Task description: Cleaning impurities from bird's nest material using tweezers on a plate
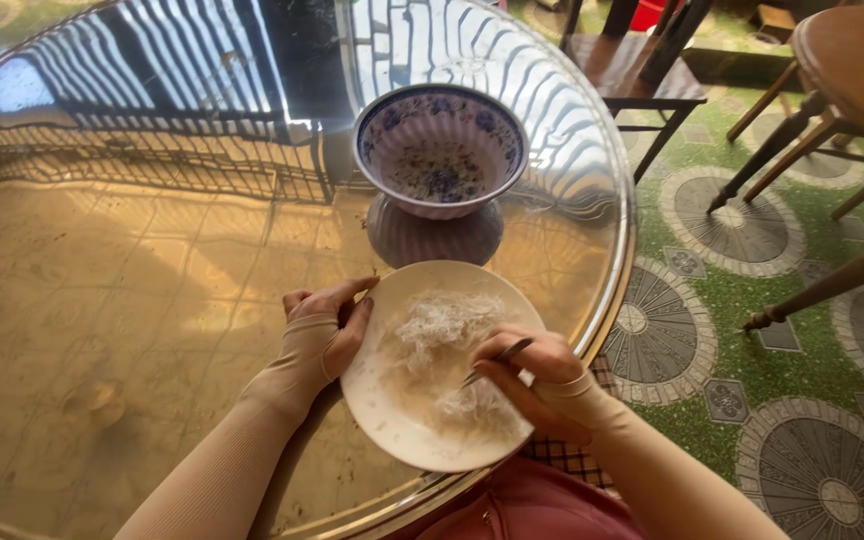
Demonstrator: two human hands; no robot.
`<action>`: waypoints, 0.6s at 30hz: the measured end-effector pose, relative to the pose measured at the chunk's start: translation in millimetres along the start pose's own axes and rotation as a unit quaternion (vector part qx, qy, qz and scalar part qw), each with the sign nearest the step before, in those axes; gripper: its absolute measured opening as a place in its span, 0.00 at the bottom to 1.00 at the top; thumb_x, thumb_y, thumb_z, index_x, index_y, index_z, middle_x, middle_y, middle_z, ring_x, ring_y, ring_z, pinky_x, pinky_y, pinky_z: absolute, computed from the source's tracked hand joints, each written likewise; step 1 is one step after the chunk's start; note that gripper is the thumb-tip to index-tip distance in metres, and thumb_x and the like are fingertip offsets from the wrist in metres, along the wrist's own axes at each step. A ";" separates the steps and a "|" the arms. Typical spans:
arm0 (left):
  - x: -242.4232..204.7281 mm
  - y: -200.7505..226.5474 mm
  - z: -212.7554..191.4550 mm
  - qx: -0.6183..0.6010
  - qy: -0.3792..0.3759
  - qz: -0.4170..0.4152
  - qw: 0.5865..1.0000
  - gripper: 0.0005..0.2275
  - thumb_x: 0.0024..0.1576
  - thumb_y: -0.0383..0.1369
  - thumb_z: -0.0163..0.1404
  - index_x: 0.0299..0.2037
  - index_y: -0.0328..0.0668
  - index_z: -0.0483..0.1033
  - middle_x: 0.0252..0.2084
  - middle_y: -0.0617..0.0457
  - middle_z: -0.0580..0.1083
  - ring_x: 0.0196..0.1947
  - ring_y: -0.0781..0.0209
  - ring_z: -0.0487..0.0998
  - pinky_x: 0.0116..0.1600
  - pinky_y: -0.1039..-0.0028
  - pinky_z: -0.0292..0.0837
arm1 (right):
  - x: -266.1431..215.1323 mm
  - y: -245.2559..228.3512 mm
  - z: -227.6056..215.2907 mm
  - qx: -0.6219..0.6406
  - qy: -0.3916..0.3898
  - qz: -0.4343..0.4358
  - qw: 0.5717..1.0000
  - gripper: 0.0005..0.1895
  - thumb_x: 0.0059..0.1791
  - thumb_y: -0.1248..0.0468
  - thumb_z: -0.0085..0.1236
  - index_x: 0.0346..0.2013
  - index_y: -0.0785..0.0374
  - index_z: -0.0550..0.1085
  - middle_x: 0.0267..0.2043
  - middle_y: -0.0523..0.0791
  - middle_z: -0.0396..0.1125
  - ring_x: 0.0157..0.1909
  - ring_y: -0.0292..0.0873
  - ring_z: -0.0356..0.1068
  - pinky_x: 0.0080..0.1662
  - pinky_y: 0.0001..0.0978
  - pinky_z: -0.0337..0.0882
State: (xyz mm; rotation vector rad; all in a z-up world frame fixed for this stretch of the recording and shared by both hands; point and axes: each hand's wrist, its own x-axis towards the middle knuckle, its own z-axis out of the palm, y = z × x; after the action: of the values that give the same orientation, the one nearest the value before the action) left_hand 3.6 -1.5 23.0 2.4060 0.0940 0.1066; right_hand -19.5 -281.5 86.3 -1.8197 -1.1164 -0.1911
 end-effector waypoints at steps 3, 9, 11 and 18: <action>1.3 -23.4 12.4 -0.014 0.047 0.069 0.996 0.12 0.59 0.40 0.51 0.52 0.67 0.80 0.22 0.60 0.74 0.36 0.64 0.80 0.58 0.71 0.52 | -3.1 9.1 4.9 0.034 0.075 0.051 0.995 0.07 0.53 0.65 0.56 0.34 0.62 0.79 0.26 0.46 0.70 0.22 0.41 0.65 0.30 0.30 0.71; -5.1 -12.3 4.4 -0.018 0.051 0.076 0.996 0.12 0.59 0.40 0.51 0.51 0.66 0.80 0.22 0.60 0.74 0.35 0.64 0.80 0.58 0.71 0.52 | -6.4 6.6 6.7 0.050 0.043 0.075 0.995 0.08 0.53 0.63 0.55 0.33 0.59 0.80 0.27 0.44 0.71 0.23 0.39 0.65 0.31 0.29 0.71; -4.8 -14.6 5.7 -0.019 0.049 0.077 0.996 0.12 0.59 0.40 0.51 0.52 0.66 0.79 0.22 0.60 0.73 0.35 0.65 0.80 0.58 0.71 0.52 | -10.9 5.8 5.3 0.052 0.049 0.081 0.994 0.07 0.52 0.65 0.56 0.32 0.60 0.80 0.26 0.44 0.71 0.22 0.38 0.64 0.31 0.28 0.70; -4.6 -18.1 7.0 -0.022 0.045 0.080 0.996 0.12 0.59 0.40 0.50 0.52 0.67 0.79 0.21 0.62 0.71 0.33 0.67 0.78 0.57 0.73 0.52 | -12.2 17.2 -6.9 0.013 0.090 0.094 0.991 0.06 0.53 0.67 0.56 0.34 0.61 0.80 0.30 0.45 0.72 0.25 0.35 0.63 0.33 0.26 0.68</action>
State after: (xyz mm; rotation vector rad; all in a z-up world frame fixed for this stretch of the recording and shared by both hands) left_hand -1.0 6.9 5.5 2.3621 -0.0595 0.2890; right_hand -11.3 -296.4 72.2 -1.8333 -0.8134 -0.2226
